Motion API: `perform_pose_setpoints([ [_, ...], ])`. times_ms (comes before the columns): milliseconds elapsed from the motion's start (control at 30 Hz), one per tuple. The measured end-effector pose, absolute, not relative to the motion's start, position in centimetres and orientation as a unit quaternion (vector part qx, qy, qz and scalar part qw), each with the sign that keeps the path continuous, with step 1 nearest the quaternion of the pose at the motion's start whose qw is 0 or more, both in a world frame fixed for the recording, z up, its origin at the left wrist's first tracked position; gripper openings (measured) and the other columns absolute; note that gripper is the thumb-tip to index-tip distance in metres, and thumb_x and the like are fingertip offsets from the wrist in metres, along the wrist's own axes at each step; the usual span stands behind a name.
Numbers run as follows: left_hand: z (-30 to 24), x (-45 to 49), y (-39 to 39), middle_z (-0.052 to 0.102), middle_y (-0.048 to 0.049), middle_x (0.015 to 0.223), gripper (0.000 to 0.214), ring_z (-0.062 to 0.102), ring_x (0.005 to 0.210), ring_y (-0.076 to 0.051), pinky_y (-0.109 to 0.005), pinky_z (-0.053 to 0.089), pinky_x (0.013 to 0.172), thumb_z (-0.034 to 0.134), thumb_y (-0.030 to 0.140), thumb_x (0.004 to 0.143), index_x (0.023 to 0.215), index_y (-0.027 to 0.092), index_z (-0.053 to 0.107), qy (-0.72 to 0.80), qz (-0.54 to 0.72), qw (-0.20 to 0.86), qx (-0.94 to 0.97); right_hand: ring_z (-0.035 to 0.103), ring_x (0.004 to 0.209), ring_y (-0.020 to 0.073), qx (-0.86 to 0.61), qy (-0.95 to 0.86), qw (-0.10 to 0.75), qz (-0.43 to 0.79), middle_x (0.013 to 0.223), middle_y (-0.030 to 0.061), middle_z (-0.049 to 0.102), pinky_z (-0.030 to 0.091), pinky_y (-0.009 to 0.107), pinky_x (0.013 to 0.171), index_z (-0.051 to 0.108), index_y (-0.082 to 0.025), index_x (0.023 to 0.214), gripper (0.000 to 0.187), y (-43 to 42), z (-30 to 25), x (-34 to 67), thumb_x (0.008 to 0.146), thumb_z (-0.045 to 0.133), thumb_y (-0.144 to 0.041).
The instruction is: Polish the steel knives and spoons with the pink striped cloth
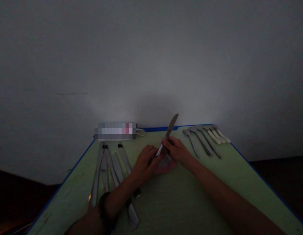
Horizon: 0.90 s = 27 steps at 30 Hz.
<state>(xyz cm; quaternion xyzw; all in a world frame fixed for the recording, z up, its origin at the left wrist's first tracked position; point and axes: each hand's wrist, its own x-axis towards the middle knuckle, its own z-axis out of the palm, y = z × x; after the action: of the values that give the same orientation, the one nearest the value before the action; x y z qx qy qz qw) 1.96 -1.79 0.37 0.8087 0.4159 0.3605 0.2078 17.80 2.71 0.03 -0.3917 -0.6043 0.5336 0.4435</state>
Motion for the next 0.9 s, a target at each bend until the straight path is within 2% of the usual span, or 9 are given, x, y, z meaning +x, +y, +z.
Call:
perform_pose_setpoints([
  [233, 0.3, 1.8, -1.7, 0.055, -0.0057, 0.084, 0.032, 0.049, 0.082, -0.020, -0.034, 0.040, 0.077, 0.034, 0.035, 0.093, 0.096, 0.017, 0.060, 0.399, 0.351, 0.218, 0.819, 0.048, 0.052, 0.0099, -0.401, -0.631, 0.439, 0.498, 0.058, -0.0029, 0.052, 0.038, 0.023, 0.051, 0.049, -0.018, 0.074, 0.032, 3.2, 1.6, 19.4, 0.084, 0.045, -0.048],
  [433, 0.0, 2.0, -1.8, 0.057, -0.0055, 0.086, 0.032, 0.050, 0.083, -0.020, -0.033, 0.041, 0.077, 0.038, 0.033, 0.092, 0.109, 0.019, 0.060, 0.416, 0.352, 0.210, 0.812, 0.049, 0.048, 0.0086, -0.412, -0.645, 0.417, 0.490, 0.056, -0.0030, 0.055, 0.039, 0.022, 0.050, 0.049, -0.018, 0.073, 0.033, 4.1, 3.3, 22.0, 0.083, 0.047, -0.049],
  [600, -0.1, 2.2, -1.8, 0.060, -0.0059, 0.089, 0.027, 0.051, 0.086, -0.020, -0.034, 0.041, 0.080, 0.043, 0.032, 0.091, 0.106, 0.020, 0.062, 0.432, 0.340, 0.190, 0.813, 0.049, 0.046, 0.0088, -0.456, -0.641, 0.409, 0.462, 0.052, -0.0028, 0.055, 0.038, 0.022, 0.047, 0.052, -0.017, 0.072, 0.034, 4.7, 4.3, 24.4, 0.082, 0.048, -0.050],
  [700, -0.1, 2.3, -1.8, 0.060, -0.0066, 0.096, 0.024, 0.051, 0.093, -0.021, -0.036, 0.040, 0.086, 0.045, 0.029, 0.090, 0.106, 0.020, 0.061, 0.425, 0.340, 0.173, 0.821, 0.045, 0.039, 0.0077, -0.494, -0.653, 0.364, 0.443, 0.046, -0.0024, 0.054, 0.033, 0.020, 0.042, 0.054, -0.017, 0.064, 0.038, 5.0, 4.4, 25.7, 0.079, 0.051, -0.052],
  [800, -0.2, 2.3, -1.7, 0.059, -0.0075, 0.103, 0.025, 0.049, 0.099, -0.022, -0.038, 0.039, 0.090, 0.046, 0.026, 0.089, 0.110, 0.020, 0.059, 0.414, 0.334, 0.169, 0.830, 0.040, 0.033, 0.0073, -0.512, -0.682, 0.278, 0.442, 0.039, -0.0022, 0.050, 0.027, 0.020, 0.036, 0.054, -0.018, 0.053, 0.042, 5.1, 3.7, 26.4, 0.074, 0.056, -0.053],
  [900, -0.5, 2.3, -1.7, 0.057, -0.0083, 0.107, 0.029, 0.048, 0.101, -0.024, -0.040, 0.038, 0.091, 0.048, 0.023, 0.086, 0.113, 0.021, 0.056, 0.409, 0.317, 0.165, 0.839, 0.038, 0.031, 0.0078, -0.528, -0.720, 0.208, 0.400, 0.033, -0.0024, 0.046, 0.024, 0.021, 0.035, 0.052, -0.018, 0.042, 0.042, 5.0, 2.6, 26.1, 0.069, 0.064, -0.048],
])
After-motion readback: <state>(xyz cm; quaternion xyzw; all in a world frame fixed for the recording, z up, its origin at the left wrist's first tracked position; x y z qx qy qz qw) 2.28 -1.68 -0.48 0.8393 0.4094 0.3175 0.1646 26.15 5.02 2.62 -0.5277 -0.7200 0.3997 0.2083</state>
